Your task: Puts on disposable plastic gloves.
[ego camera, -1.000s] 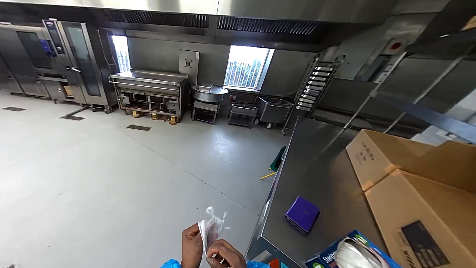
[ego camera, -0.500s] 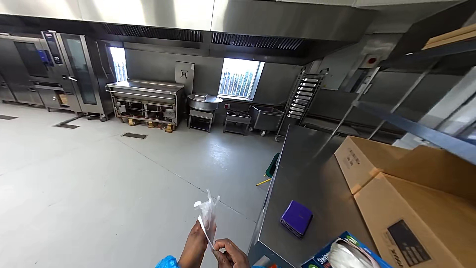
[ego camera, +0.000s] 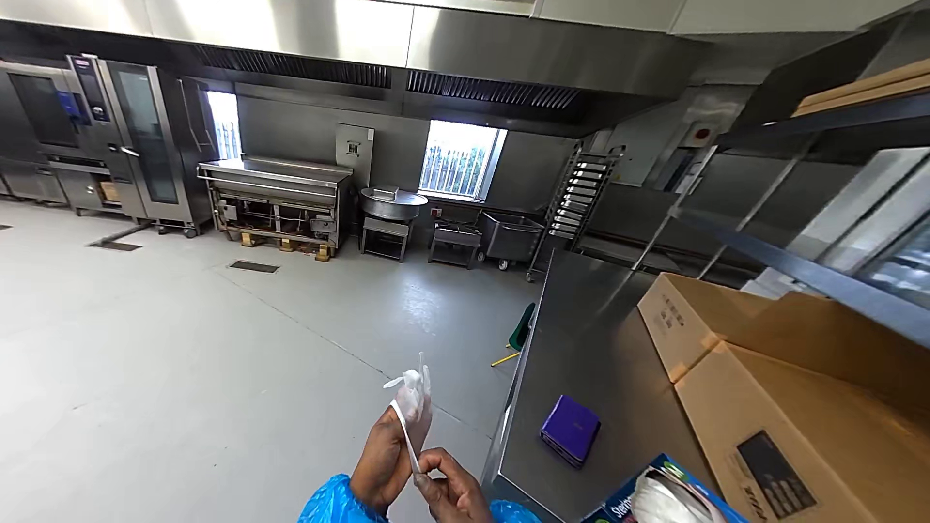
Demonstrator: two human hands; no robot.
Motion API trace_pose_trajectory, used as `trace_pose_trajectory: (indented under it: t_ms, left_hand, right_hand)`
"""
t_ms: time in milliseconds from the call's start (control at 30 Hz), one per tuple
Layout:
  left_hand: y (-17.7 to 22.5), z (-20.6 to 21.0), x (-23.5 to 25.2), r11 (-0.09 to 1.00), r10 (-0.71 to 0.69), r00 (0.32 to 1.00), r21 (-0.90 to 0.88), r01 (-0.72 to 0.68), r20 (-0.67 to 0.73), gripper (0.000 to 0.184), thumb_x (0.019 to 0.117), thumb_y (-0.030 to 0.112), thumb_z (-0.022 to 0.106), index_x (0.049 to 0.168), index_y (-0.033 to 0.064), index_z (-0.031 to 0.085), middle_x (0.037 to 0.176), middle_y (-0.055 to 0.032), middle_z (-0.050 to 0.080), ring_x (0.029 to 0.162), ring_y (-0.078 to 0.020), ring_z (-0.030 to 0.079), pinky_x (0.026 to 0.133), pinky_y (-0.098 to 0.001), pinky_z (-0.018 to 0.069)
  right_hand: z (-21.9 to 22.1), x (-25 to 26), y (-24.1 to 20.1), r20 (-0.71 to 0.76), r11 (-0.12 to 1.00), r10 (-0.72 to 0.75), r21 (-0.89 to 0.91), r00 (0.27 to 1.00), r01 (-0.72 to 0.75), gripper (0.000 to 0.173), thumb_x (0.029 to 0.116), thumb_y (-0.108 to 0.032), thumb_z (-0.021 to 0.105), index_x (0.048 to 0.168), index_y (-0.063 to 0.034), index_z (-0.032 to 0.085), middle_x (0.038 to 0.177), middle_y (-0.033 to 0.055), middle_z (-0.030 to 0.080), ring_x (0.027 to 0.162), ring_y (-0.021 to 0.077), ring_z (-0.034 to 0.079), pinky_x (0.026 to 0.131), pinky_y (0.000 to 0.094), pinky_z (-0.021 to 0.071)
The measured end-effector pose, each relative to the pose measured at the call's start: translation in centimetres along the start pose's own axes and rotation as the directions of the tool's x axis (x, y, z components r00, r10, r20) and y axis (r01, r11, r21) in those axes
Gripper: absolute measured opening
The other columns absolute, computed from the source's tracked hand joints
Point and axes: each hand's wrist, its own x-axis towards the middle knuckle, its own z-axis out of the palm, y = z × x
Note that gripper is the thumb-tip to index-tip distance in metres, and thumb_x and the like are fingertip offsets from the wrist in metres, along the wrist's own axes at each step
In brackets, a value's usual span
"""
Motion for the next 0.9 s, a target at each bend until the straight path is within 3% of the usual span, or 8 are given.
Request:
trace_pose_trajectory:
  t_ms: [167, 300, 467, 533, 600, 667, 800, 900]
  left_hand:
    - [-2.6, -0.4, 0.7, 0.830, 0.269, 0.962, 0.494, -0.257, 0.047, 0.043, 0.1041, 0.004, 0.040, 0.144, -0.0123, 0.041, 0.142, -0.0187, 0.054, 0.128, -0.0115, 0.054, 0.110, -0.0267, 0.0430]
    - [-5.7, -2.9, 1.1, 0.716, 0.381, 0.923, 0.615, -0.330, 0.053, 0.026, 0.1009, 0.001, 0.042, 0.109, -0.0109, 0.064, 0.102, -0.0114, 0.073, 0.100, -0.0101, 0.069, 0.098, -0.0296, 0.0549]
    - [-7.1, -5.8, 0.5, 0.655, 0.370, 0.926, 0.687, -0.314, 0.070, 0.030, 0.0988, 0.007, 0.046, 0.099, -0.0062, 0.072, 0.096, -0.0079, 0.077, 0.096, -0.0079, 0.072, 0.095, -0.0301, 0.0564]
    - [-6.8, -5.9, -0.1, 0.631, 0.279, 0.959, 0.744, -0.222, 0.049, 0.031, 0.0986, 0.009, 0.046, 0.110, -0.0105, 0.068, 0.107, -0.0140, 0.074, 0.103, -0.0083, 0.068, 0.098, -0.0278, 0.0528]
    - [-4.9, -4.2, -1.2, 0.640, 0.012, 1.000, 0.769, 0.009, -0.022, 0.041, 0.1038, 0.006, 0.038, 0.136, -0.0173, 0.048, 0.133, -0.0256, 0.058, 0.121, -0.0131, 0.056, 0.108, -0.0262, 0.0420]
    - [-3.8, -2.3, -2.0, 0.665, -0.175, 0.973, 0.710, 0.230, -0.152, 0.040, 0.1088, 0.006, 0.033, 0.144, -0.0132, 0.038, 0.139, -0.0236, 0.049, 0.121, -0.0117, 0.051, 0.105, -0.0242, 0.0407]
    - [-5.4, -4.7, -0.2, 0.821, -0.062, 0.978, 0.547, 0.165, -0.201, 0.045, 0.1117, 0.015, 0.029, 0.148, -0.0117, 0.036, 0.149, -0.0251, 0.045, 0.131, -0.0182, 0.050, 0.111, -0.0290, 0.0400]
    - [-6.8, -6.7, 1.1, 0.893, 0.112, 0.978, 0.450, -0.021, -0.177, 0.043, 0.1087, 0.007, 0.034, 0.147, -0.0132, 0.037, 0.152, -0.0270, 0.043, 0.138, -0.0232, 0.047, 0.116, -0.0304, 0.0372]
  right_hand:
    - [-0.1, 0.4, 1.2, -0.005, 0.994, 0.059, 0.092, 0.998, -0.059, 0.010, 0.0955, -0.006, 0.050, 0.092, -0.0096, 0.059, 0.075, -0.0098, 0.052, 0.053, -0.0065, 0.038, 0.049, 0.0133, 0.0338]
    - [0.7, -0.4, 2.9, -0.122, 0.991, 0.088, 0.116, 0.989, -0.074, 0.019, 0.0870, -0.003, 0.046, 0.076, -0.0172, 0.052, 0.059, -0.0147, 0.041, 0.049, -0.0070, 0.034, 0.047, 0.0141, 0.0278]
    - [1.2, -1.4, 4.0, -0.118, 0.976, -0.104, -0.202, 0.987, 0.079, 0.018, 0.0849, -0.001, 0.056, 0.067, -0.0013, 0.054, 0.067, 0.0015, 0.051, 0.060, 0.0011, 0.047, 0.055, 0.0166, 0.0386]
    - [1.0, -1.5, 3.5, -0.074, 0.948, -0.121, -0.305, 0.990, 0.093, 0.018, 0.0854, -0.003, 0.057, 0.067, 0.0016, 0.057, 0.068, 0.0065, 0.055, 0.061, 0.0058, 0.051, 0.056, 0.0197, 0.0414]
    - [0.9, -1.4, 2.9, -0.032, 0.925, -0.110, -0.370, 0.993, 0.091, 0.021, 0.0872, -0.005, 0.059, 0.068, 0.0024, 0.056, 0.068, 0.0102, 0.056, 0.060, 0.0114, 0.053, 0.055, 0.0251, 0.0437]
    - [0.9, -1.7, 2.8, -0.016, 0.922, -0.074, -0.383, 0.997, 0.062, 0.022, 0.0867, -0.006, 0.061, 0.067, 0.0028, 0.056, 0.066, 0.0113, 0.055, 0.059, 0.0136, 0.052, 0.054, 0.0278, 0.0429]
    - [1.0, -1.9, 4.1, -0.060, 0.951, 0.192, -0.234, 0.980, -0.201, 0.005, 0.0854, -0.003, 0.056, 0.083, 0.0018, 0.057, 0.072, 0.0035, 0.053, 0.060, 0.0058, 0.049, 0.056, 0.0238, 0.0419]
    - [1.5, -2.1, 5.8, -0.154, 0.925, 0.290, -0.208, 0.945, -0.318, 0.027, 0.0786, 0.000, 0.060, 0.104, 0.0077, 0.056, 0.078, 0.0080, 0.057, 0.060, 0.0112, 0.053, 0.056, 0.0295, 0.0476]
